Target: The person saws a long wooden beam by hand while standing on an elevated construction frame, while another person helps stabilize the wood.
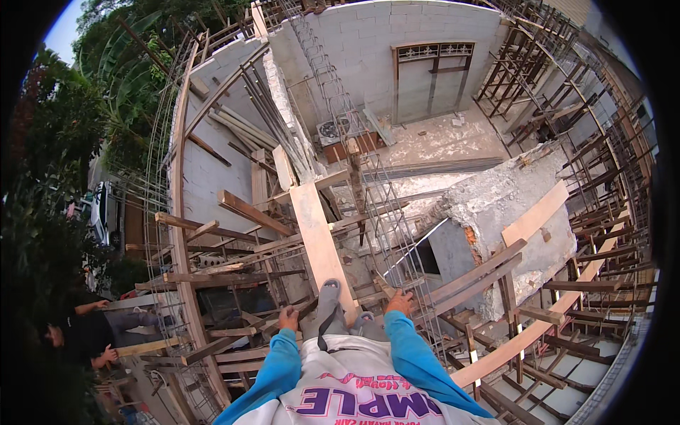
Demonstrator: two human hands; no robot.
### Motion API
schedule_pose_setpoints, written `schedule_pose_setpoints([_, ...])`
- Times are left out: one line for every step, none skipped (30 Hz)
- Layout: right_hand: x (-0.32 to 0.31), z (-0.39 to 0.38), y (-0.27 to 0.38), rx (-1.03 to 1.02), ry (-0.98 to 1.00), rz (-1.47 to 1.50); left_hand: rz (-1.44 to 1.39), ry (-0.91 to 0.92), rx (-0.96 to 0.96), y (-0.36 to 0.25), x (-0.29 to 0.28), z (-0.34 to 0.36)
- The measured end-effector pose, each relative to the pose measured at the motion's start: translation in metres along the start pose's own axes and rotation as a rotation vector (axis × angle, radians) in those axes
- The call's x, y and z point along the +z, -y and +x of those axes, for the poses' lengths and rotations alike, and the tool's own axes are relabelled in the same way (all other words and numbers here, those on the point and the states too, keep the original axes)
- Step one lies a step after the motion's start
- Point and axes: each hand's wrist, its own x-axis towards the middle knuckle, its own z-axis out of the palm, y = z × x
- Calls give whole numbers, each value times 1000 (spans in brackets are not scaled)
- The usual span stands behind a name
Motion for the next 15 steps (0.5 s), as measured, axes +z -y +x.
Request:
schedule_pose_setpoints([-1, 1, 0, 21, 28, 11, -14, -58, 48, -11, -6, 12])
schedule_pose_setpoints([-1, 1, 0, 21, 23, 33, -35, -109, 90, -26, -12, 27])
schedule_pose_setpoints([-2, 1, 0, 23, 17, 43, -51, -147, 82, -42, -20, 40])
schedule_pose_setpoints([-3, -1, 0, 16, 33, 40, -107, -195, 141, -61, -29, 54])
schedule_pose_setpoints([-3, -2, -1, 13, 46, 32, -157, -230, 88, -83, -38, 71])
schedule_pose_setpoints([-3, -3, -1, 9, 45, -2, -202, -255, 166, -106, -48, 85])
schedule_pose_setpoints([-2, -5, -1, 7, 27, 18, -259, -282, 194, -129, -58, 100])
schedule_pose_setpoints([-1, -6, -2, 6, 23, -13, -274, -303, 206, -154, -68, 119])
schedule_pose_setpoints([1, -7, -2, -2, -10, 8, -321, -327, 237, -176, -79, 137])
schedule_pose_setpoints([4, -7, -3, -8, -31, -9, -280, -412, 270, -197, -88, 159])
schedule_pose_setpoints([8, -8, -4, -12, -49, 57, -254, -493, 314, -216, -98, 185])
schedule_pose_setpoints([12, -5, -5, -4, -93, 99, -213, -563, 311, -234, -112, 216])
schedule_pose_setpoints([16, -3, -8, 0, -71, 104, -177, -622, 344, -251, -122, 252])
schedule_pose_setpoints([20, 1, -9, 7, -75, 63, -47, -721, 377, -265, -131, 292])
schedule_pose_setpoints([23, 2, -15, -36, -101, 51, 83, -857, 472, -273, -142, 330])
